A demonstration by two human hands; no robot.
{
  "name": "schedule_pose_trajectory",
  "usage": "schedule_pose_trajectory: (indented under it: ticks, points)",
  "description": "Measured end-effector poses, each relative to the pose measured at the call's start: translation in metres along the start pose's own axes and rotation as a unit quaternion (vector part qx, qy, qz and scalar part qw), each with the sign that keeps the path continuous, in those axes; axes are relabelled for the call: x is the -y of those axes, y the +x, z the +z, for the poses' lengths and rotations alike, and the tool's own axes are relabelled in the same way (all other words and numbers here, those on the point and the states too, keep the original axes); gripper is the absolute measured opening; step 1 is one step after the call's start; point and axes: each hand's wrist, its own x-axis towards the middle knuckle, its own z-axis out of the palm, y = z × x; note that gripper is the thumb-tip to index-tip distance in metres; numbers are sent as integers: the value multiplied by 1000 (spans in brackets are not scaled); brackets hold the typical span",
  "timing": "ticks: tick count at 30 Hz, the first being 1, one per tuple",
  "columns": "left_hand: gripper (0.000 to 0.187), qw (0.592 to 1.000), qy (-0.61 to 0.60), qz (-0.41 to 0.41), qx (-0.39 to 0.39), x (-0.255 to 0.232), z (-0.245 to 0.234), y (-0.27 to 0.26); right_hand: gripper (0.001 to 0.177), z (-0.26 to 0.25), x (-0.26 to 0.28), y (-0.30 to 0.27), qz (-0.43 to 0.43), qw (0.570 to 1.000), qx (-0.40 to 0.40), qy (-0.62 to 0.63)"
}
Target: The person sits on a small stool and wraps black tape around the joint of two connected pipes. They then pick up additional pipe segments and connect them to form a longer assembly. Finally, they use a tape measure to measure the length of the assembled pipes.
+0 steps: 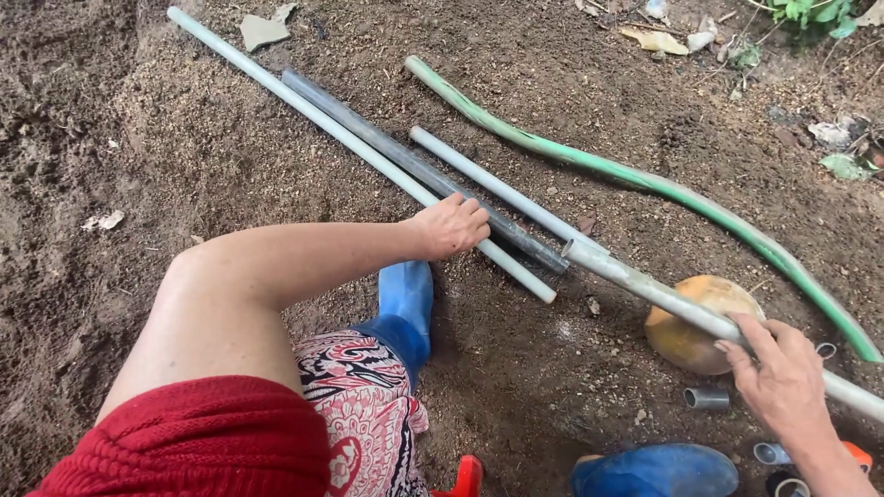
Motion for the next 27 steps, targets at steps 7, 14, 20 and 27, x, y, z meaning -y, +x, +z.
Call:
schedule_pose_trajectory:
  ticks: [7, 14, 20, 27]
  points:
    - [33, 980, -194, 39, -21, 20, -9, -19, 43, -19, 19, 3, 6, 999, -12, 29]
    - [32, 967, -176, 100, -155, 50, -38, -22, 38, -18, 15, 4, -22, 999, -31, 38]
    - [48, 983, -144, 29, -111, 72, -47, -31, 37, -24, 19, 7, -15, 998, -22, 59]
    - [48, 993, -116, -5, 18, 70, -58, -38, 38, -22, 17, 6, 0, 999, 0, 46]
